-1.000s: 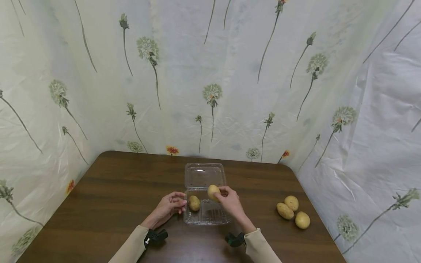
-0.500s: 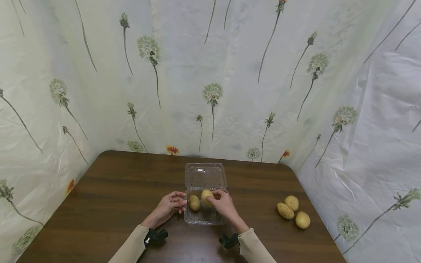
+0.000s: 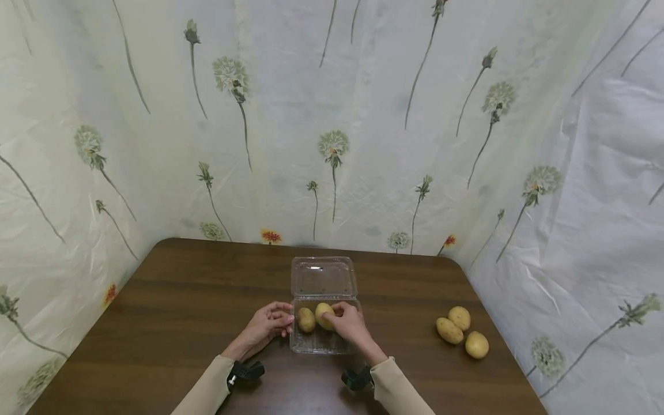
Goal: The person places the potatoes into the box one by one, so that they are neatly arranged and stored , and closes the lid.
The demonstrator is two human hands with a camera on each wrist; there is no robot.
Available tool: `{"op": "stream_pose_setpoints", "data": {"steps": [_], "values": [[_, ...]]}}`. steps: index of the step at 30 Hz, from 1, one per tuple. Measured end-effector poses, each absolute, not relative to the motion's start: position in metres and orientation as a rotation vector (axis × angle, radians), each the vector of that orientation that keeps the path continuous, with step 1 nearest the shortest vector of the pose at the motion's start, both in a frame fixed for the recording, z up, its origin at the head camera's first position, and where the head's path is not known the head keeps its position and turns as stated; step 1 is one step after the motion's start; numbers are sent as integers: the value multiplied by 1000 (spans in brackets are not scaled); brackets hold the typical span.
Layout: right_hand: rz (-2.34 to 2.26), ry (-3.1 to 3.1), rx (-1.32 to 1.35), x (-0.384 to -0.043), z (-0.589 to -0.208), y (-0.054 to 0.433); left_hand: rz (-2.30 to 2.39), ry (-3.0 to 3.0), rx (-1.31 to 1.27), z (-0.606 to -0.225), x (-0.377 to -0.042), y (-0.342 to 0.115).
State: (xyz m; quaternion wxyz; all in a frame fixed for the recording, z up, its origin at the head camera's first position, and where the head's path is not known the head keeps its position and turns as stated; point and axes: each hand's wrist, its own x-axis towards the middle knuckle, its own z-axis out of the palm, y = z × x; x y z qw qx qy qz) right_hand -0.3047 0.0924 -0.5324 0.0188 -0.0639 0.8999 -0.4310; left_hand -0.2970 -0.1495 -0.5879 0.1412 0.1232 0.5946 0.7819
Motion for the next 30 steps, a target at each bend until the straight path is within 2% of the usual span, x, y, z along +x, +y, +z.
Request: {"op": "stream_pose_setpoints", "data": {"steps": [30], "values": [[-1353,2802,-269,-300,-532,93,2281,1691,344,-586,-295,-147]]}}
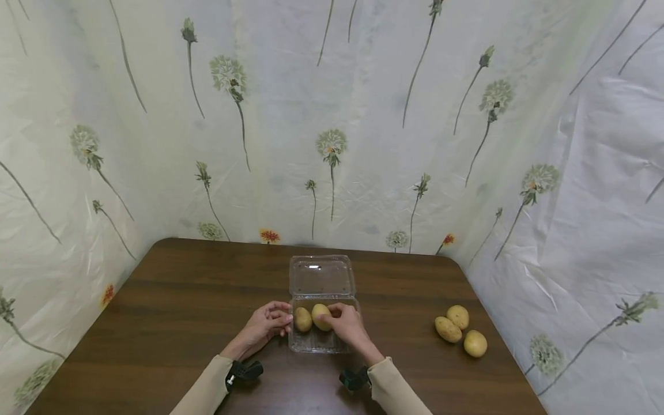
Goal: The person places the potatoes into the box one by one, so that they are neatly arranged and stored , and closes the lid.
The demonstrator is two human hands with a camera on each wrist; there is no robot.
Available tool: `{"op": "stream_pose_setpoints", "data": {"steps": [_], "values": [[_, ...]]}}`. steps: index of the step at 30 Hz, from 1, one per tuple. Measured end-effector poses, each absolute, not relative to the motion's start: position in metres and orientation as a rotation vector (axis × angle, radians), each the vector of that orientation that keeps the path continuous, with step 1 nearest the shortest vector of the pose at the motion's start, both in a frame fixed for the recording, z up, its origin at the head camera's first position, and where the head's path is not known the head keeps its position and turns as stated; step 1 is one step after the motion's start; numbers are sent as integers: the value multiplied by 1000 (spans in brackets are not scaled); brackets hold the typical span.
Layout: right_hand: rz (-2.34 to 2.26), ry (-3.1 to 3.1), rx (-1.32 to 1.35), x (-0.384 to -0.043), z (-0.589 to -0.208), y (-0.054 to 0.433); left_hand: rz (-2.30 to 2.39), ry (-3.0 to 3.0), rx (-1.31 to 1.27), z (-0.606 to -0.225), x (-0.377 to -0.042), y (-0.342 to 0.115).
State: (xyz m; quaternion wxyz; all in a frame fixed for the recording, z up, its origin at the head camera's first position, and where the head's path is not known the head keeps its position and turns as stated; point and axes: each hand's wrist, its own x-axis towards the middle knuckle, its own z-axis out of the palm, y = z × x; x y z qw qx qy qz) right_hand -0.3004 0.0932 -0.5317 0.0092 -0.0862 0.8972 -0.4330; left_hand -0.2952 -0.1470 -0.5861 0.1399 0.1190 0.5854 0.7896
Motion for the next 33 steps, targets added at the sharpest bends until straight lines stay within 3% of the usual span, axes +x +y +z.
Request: {"op": "stream_pose_setpoints", "data": {"steps": [33], "values": [[-1585,2710,-346,-303,-531,93,2256,1727,345,-586,-295,-148]]}}
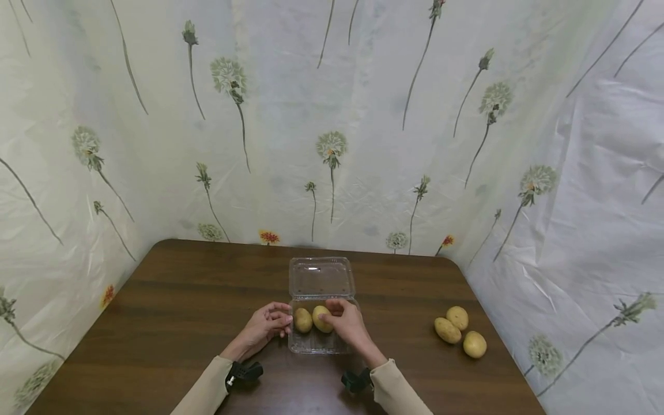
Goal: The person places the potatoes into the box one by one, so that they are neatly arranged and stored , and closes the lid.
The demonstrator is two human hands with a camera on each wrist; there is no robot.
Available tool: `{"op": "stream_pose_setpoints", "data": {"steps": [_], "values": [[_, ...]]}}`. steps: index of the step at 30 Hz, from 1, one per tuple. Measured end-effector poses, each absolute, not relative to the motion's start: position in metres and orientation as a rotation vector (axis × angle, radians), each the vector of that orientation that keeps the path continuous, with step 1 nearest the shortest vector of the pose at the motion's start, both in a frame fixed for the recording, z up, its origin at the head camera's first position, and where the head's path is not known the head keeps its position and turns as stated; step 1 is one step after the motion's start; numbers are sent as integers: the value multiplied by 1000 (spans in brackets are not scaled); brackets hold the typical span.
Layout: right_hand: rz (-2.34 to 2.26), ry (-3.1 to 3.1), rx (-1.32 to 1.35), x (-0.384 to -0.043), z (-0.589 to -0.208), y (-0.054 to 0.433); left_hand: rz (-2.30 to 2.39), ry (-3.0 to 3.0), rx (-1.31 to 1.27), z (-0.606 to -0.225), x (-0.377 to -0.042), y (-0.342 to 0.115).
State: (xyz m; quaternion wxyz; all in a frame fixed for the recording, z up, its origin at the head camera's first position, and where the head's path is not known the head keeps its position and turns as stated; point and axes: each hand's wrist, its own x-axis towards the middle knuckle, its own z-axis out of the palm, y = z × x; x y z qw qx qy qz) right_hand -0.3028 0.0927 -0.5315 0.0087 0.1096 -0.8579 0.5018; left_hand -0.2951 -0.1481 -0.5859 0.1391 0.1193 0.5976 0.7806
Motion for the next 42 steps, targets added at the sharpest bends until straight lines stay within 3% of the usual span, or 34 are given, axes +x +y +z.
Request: {"op": "stream_pose_setpoints", "data": {"steps": [42], "values": [[1678,-2606,235,-305,-508,135,2269,1705,331,-587,-296,-148]]}}
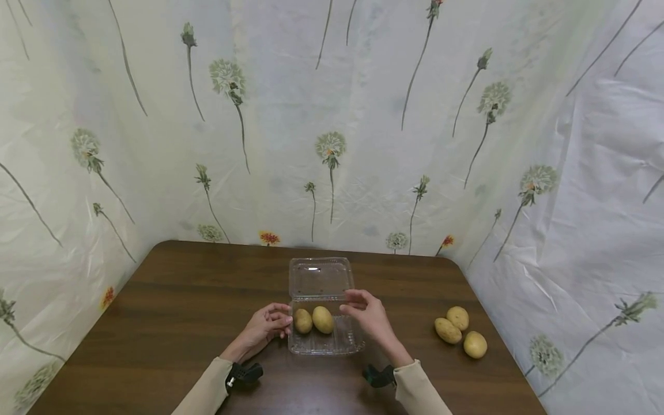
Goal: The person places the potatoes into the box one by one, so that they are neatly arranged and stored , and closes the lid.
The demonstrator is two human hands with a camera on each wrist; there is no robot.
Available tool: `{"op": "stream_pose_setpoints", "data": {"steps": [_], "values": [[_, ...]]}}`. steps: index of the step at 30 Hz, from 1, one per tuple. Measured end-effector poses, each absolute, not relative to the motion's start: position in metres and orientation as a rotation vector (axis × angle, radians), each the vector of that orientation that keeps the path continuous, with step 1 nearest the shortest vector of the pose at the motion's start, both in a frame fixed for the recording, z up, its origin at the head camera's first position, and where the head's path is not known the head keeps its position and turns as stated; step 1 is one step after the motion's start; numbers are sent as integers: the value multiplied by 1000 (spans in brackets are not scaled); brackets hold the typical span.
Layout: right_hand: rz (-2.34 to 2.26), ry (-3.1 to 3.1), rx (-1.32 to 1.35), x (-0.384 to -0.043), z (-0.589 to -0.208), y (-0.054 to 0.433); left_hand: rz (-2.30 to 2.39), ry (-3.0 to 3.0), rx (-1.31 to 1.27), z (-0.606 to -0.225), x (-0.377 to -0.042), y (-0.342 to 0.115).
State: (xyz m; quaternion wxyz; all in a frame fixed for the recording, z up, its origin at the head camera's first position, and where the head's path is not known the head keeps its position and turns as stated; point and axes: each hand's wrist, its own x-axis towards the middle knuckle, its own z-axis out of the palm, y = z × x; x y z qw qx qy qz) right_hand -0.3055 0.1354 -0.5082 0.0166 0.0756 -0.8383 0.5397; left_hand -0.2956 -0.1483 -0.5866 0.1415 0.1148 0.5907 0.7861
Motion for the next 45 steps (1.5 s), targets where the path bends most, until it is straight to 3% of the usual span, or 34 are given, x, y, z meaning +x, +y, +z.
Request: {"op": "stream_pose_setpoints", "data": {"steps": [45], "values": [[1552,-2699,3,-307,-503,252,2252,1721,342,-588,-296,-149]]}}
